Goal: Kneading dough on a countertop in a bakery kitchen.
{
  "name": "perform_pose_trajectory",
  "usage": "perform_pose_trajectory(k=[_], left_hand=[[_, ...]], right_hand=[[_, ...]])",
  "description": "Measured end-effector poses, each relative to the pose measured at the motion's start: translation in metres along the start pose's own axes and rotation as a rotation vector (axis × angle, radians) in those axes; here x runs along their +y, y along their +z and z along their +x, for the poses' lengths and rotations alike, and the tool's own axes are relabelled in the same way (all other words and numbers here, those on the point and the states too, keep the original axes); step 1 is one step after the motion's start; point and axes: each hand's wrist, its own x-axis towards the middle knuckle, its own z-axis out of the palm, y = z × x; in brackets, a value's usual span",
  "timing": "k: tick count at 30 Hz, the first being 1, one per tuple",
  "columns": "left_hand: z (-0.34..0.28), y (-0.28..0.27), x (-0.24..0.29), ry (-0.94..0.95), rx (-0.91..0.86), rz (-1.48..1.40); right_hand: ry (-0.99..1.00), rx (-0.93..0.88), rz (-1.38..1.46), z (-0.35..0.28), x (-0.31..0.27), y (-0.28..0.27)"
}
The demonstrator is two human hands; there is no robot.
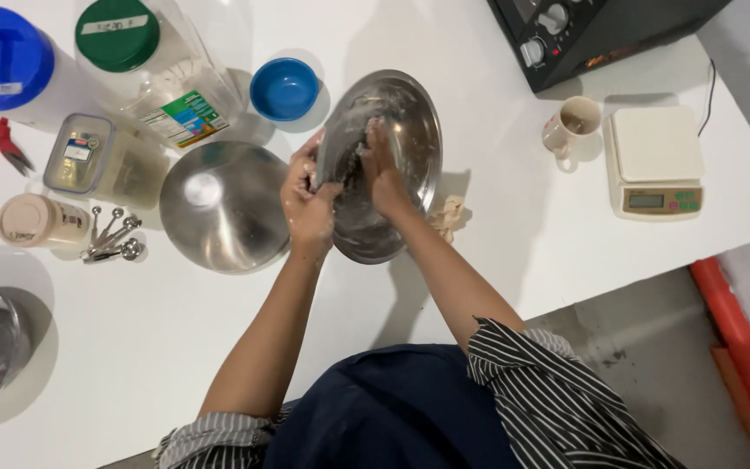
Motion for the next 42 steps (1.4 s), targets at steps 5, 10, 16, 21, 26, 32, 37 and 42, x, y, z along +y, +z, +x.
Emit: perform_pose_trajectory(k=[5,10,16,21,26,32,37,42], left_hand=[[0.003,-0.010,0.000,-0.019,0.012,0.062],[0.001,-0.015,0.005,0.031,0.026,0.103],[-0.006,0.006,0.020,0.000,-0.026,0.103],[-0.001,-0.002,0.012,0.137,-0.089,0.152],[-0.012,0.013,0.024,0.079,-0.081,0.142],[-0.015,0.014,0.025,0.120,-0.108,0.262],[-0.015,0.008,0.028,0.114,-0.083,0.177],[-0.020,0.015,0.032,0.096,-0.079,0.270]], right_hand=[[-0.085,0.045,0.225,-0.037,-0.043,0.018],[-0.047,-0.190,0.342,-0.047,-0.079,0.008],[0.052,0.091,0.169,-0.001,-0.003,0.008],[-0.085,-0.079,0.042,-0.053,-0.046,0.022],[0.062,-0.045,0.220,-0.035,-0.036,0.003],[0.333,0.024,0.576,-0.037,-0.020,0.012],[0.326,-0.363,0.088,-0.059,-0.004,0.037],[0.541,-0.053,0.279,-0.007,0.045,0.028]])
